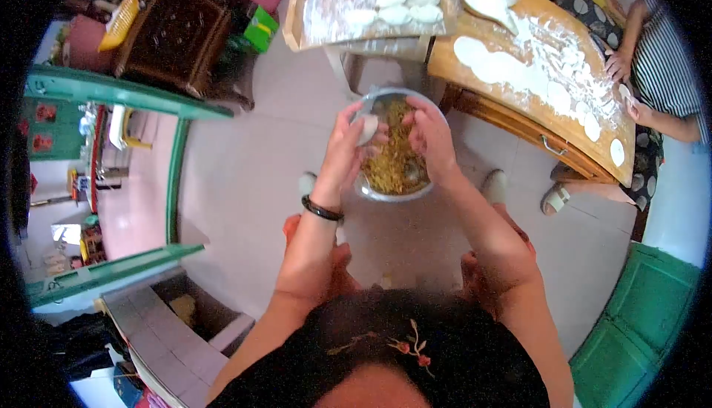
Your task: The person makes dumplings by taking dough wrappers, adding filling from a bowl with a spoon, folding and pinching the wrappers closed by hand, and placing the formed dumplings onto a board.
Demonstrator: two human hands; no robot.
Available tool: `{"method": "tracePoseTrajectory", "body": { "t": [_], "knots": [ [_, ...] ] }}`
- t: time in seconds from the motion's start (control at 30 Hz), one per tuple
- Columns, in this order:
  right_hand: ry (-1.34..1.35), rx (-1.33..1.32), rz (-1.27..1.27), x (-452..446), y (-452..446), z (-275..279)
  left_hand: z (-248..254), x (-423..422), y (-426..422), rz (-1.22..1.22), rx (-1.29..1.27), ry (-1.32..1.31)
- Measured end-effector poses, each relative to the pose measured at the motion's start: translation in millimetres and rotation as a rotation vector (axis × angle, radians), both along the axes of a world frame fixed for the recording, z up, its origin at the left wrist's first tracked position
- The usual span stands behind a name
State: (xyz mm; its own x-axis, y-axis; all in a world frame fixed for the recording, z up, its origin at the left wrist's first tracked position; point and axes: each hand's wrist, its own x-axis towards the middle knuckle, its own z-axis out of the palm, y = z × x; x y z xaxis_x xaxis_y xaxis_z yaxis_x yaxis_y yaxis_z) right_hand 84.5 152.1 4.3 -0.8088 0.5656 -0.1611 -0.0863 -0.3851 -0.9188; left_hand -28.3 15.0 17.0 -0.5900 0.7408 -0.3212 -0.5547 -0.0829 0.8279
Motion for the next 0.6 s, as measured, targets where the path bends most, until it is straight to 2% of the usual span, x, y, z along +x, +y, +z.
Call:
{"method": "tracePoseTrajectory", "body": {
  "t": [0.1,0.23,0.33,0.4,0.47,0.57,0.6],
  "knots": [
    [0.015,-0.010,0.003,3.6,3.8,2.6,3.7,-9.6,2.8,0.000,-0.081,0.058],
    [-0.040,-0.023,-0.008,15.0,9.6,-5.5,16.2,-38.0,7.6,-0.046,-0.196,0.319],
    [-0.077,-0.027,0.017,20.3,8.8,-3.8,60.3,-73.3,36.2,-0.105,-0.239,0.756],
    [-0.086,-0.021,0.039,22.2,9.2,-2.7,70.1,-116.2,64.5,-0.063,-0.203,1.098],
    [-0.093,0.022,0.057,22.1,10.3,-4.4,93.5,-142.8,97.5,-0.077,-0.193,0.983],
    [-0.108,0.048,0.075,21.8,10.3,-2.3,85.8,-199.0,136.4,-0.222,-0.178,1.294],
    [-0.113,0.051,0.081,21.2,11.0,-1.5,84.9,-205.0,145.1,-0.257,-0.162,1.316]
  ]
}}
